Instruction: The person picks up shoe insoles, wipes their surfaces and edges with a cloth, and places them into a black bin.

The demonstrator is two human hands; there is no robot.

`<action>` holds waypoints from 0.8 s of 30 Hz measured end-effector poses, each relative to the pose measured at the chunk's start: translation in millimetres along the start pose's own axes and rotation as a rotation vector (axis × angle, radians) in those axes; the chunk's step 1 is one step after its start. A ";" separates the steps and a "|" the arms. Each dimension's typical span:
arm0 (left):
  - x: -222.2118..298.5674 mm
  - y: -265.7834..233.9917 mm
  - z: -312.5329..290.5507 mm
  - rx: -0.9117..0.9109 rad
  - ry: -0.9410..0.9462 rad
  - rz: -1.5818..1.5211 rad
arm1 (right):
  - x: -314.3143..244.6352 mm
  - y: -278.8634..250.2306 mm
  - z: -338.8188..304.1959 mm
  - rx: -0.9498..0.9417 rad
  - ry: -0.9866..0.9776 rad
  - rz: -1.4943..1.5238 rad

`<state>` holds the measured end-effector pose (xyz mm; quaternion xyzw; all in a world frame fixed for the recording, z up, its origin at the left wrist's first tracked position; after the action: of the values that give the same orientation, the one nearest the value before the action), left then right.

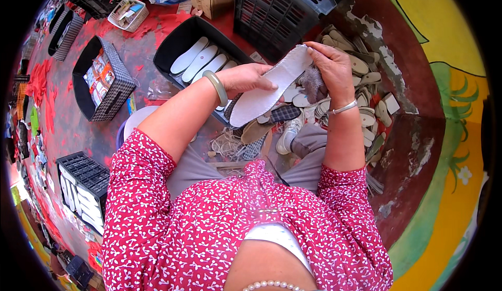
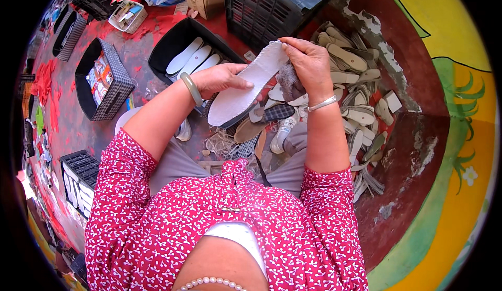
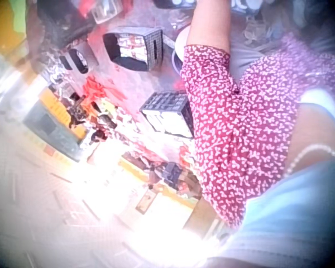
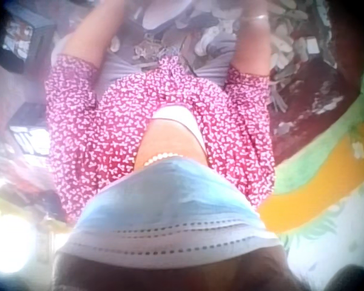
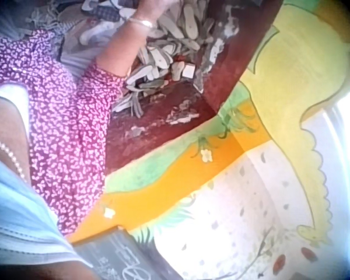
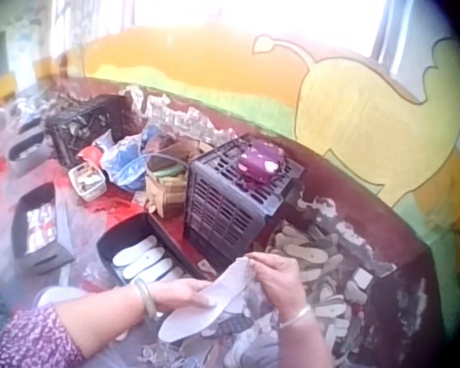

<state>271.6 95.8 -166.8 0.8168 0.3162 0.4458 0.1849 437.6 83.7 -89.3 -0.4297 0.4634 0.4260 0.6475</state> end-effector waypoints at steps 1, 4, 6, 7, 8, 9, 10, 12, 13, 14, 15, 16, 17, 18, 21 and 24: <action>1.1 0.4 -0.8 0.010 0.008 -0.008 | 0.3 -1.9 0.5 0.009 -0.021 -0.054; 7.6 2.6 -5.4 0.032 0.042 -0.036 | 2.2 -6.6 1.6 0.033 -0.067 -0.179; 10.4 2.6 -8.3 0.035 0.077 -0.071 | -1.4 -6.0 2.5 0.034 -0.070 -0.216; 10.7 3.1 -8.4 0.024 0.069 -0.069 | 0.2 -5.9 3.0 0.031 -0.042 -0.202; 10.1 2.7 -8.6 0.012 0.061 -0.065 | 2.6 -5.1 2.8 0.030 -0.015 -0.189; 9.5 1.9 -8.3 0.000 0.053 -0.061 | 5.4 -4.4 2.9 0.029 0.012 -0.176; 7.9 -0.3 -6.7 0.006 0.034 -0.035 | 8.8 -3.7 3.7 0.022 0.036 -0.164; 0.0 -1.3 -3.7 0.016 -0.017 0.000 | 20.0 -3.7 0.9 0.003 0.105 -0.135; -1.1 -0.7 -3.5 -0.002 -0.036 -0.013 | 23.5 -3.7 1.5 -0.011 0.127 -0.117; 2.5 1.9 -8.5 -0.014 -0.050 -0.030 | 24.1 -1.0 5.0 -0.033 0.147 -0.097; 3.5 2.1 -10.7 -0.026 -0.063 -0.047 | 21.8 2.2 7.1 -0.055 0.166 -0.076; -6.0 -3.2 -1.2 -0.088 -0.038 -0.004 | 17.9 5.8 1.1 -0.123 0.258 -0.024; -6.0 -0.3 -3.5 -0.108 -0.060 -0.024 | 12.9 7.1 -3.0 -0.200 0.317 0.134; -3.0 2.8 -10.6 -0.120 -0.082 -0.050 | 8.1 9.1 -5.6 -0.265 0.375 0.210; 5.5 7.0 -21.6 -0.141 -0.066 -0.048 | 6.1 3.2 -7.5 -0.332 0.406 0.241; 5.5 7.5 -20.8 -0.167 -0.037 -0.056 | 12.7 -1.5 -7.0 -0.244 0.377 0.193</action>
<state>258.9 94.5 -147.9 0.7975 0.2970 0.4503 0.2703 440.0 78.6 -102.8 -0.5302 0.5601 0.4511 0.4491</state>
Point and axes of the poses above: each hand's wrist, its own z-axis towards the middle knuckle, its own y-axis out of the palm, x = y × z, the point moved 6 cm from there along z, towards the middle knuckle, and after that the axes turned 14 degrees about -y, right-handed, at the moved point
